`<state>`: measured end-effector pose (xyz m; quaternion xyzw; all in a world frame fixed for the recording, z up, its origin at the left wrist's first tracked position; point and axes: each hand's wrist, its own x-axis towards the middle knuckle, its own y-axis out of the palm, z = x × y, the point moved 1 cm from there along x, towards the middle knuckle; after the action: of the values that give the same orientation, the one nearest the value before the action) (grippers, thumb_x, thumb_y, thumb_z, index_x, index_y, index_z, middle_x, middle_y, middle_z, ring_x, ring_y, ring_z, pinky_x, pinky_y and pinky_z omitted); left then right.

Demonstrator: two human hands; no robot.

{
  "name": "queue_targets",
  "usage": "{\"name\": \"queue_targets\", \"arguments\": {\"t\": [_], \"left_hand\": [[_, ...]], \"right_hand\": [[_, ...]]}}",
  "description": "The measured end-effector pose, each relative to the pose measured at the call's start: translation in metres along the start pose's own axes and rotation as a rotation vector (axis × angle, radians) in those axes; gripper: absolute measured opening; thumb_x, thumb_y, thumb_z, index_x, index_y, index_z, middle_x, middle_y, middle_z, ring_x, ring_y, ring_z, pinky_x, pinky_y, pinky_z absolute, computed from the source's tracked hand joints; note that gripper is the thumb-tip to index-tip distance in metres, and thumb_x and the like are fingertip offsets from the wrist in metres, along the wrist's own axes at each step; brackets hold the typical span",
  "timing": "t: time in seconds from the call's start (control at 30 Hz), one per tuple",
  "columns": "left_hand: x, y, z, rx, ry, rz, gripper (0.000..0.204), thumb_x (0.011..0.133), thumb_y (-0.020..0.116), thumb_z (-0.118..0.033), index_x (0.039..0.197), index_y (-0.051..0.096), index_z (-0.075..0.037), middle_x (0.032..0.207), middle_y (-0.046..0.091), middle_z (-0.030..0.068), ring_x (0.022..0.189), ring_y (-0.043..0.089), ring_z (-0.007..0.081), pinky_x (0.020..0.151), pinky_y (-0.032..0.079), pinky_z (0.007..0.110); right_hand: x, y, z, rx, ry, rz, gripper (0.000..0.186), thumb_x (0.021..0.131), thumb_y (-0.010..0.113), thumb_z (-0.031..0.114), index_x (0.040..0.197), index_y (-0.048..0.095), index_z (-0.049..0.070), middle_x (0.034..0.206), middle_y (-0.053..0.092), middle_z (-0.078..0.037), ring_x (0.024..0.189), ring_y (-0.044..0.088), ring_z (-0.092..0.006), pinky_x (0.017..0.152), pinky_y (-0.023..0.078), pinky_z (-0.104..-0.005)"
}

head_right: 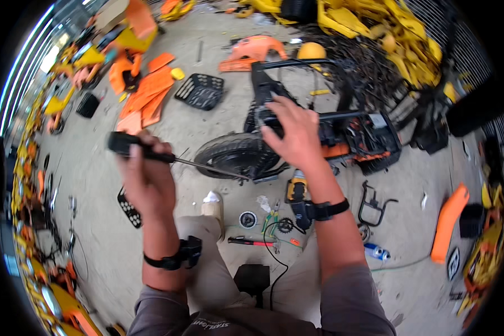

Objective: The person uses a screwdriver and a hammer to tap a master link into place on a motorcycle chain, then uses a wrench and a screwdriver to secure a nut onto a bolt on the frame.

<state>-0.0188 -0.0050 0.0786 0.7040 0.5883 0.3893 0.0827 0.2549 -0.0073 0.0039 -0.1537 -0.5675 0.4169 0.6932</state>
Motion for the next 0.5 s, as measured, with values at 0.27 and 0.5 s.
{"name": "queue_targets", "arguments": {"t": [0.27, 0.5], "left_hand": [[0.061, 0.073, 0.018, -0.032, 0.28, -0.024, 0.049, 0.107, 0.048, -0.035, 0.151, 0.031, -0.022, 0.122, 0.058, 0.0061, 0.097, 0.056, 0.0174, 0.089, 0.046, 0.043], [0.082, 0.034, 0.03, -0.228, 0.264, 0.147, 0.04, 0.107, 0.05, -0.03, 0.141, 0.043, -0.011, 0.116, 0.051, 0.0031, 0.093, 0.049, 0.0129, 0.084, 0.04, 0.033]], "right_hand": [[-0.009, -0.017, -0.005, 0.012, 0.068, 0.03, 0.046, 0.083, 0.072, 0.027, 0.125, 0.062, 0.012, 0.135, 0.059, -0.01, 0.11, 0.06, -0.0286, 0.096, 0.036, -0.0423], [-0.007, -0.017, -0.001, 0.112, 0.159, 0.094, 0.049, 0.079, 0.076, 0.025, 0.124, 0.061, 0.013, 0.138, 0.058, -0.009, 0.122, 0.057, -0.0279, 0.099, 0.033, -0.0411]]}}
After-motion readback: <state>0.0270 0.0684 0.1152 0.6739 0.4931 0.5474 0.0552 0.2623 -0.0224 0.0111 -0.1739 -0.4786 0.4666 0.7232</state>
